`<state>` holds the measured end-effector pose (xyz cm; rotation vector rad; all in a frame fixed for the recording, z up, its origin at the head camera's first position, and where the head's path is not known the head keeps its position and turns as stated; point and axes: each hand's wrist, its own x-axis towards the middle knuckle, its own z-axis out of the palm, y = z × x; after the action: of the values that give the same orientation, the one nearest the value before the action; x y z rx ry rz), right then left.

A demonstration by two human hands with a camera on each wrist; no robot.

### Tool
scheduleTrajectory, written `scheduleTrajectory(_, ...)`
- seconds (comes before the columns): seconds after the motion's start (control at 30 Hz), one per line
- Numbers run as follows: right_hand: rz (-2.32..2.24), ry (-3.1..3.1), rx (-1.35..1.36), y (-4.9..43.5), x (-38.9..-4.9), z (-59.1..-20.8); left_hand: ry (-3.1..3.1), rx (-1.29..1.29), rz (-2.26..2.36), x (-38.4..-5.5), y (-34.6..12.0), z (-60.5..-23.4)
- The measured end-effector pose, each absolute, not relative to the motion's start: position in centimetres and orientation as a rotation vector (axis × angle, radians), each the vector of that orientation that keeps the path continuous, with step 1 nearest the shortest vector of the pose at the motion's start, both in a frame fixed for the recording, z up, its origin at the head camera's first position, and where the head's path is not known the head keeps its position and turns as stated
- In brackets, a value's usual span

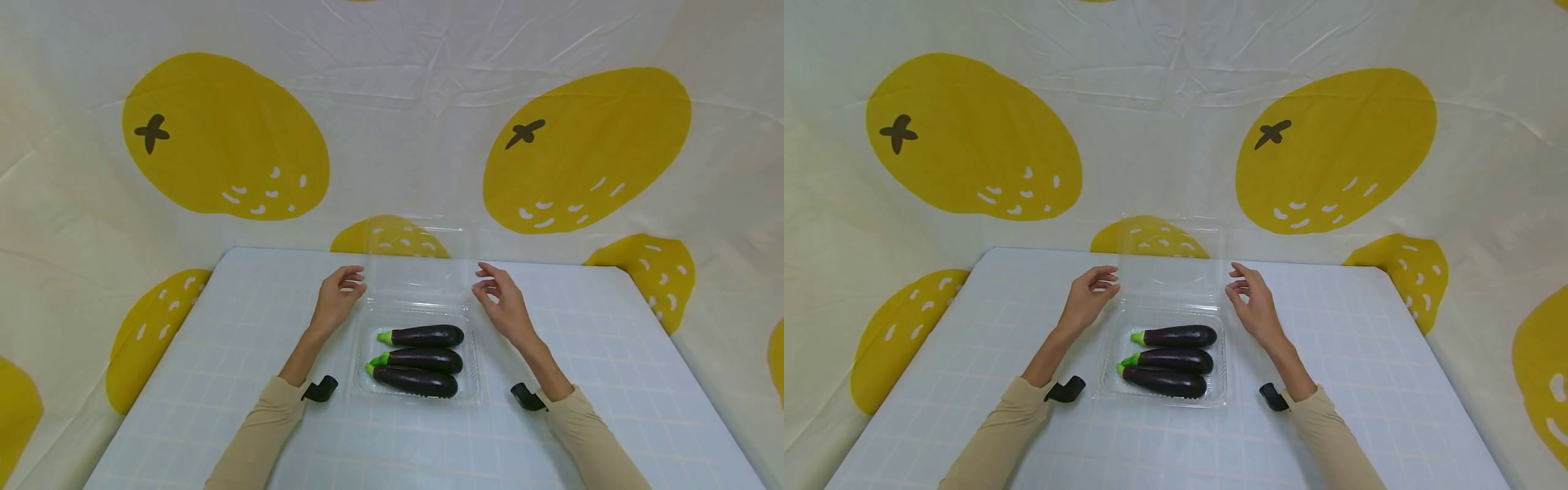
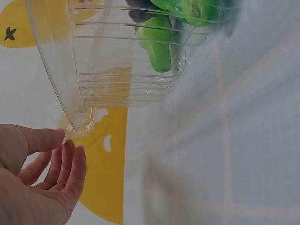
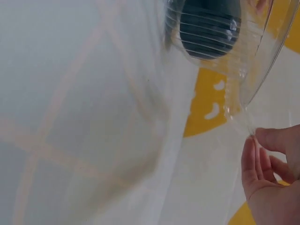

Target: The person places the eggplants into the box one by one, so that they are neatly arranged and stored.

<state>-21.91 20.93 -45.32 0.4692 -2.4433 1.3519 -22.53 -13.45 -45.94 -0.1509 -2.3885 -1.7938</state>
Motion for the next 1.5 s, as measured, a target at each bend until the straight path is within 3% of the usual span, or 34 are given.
scheduleTrajectory(1.5,1.162,-2.343,0.634,22.4,-19.5,-45.4,-2.348,-0.284,-1.693,-19.5,-14.4,-45.4)
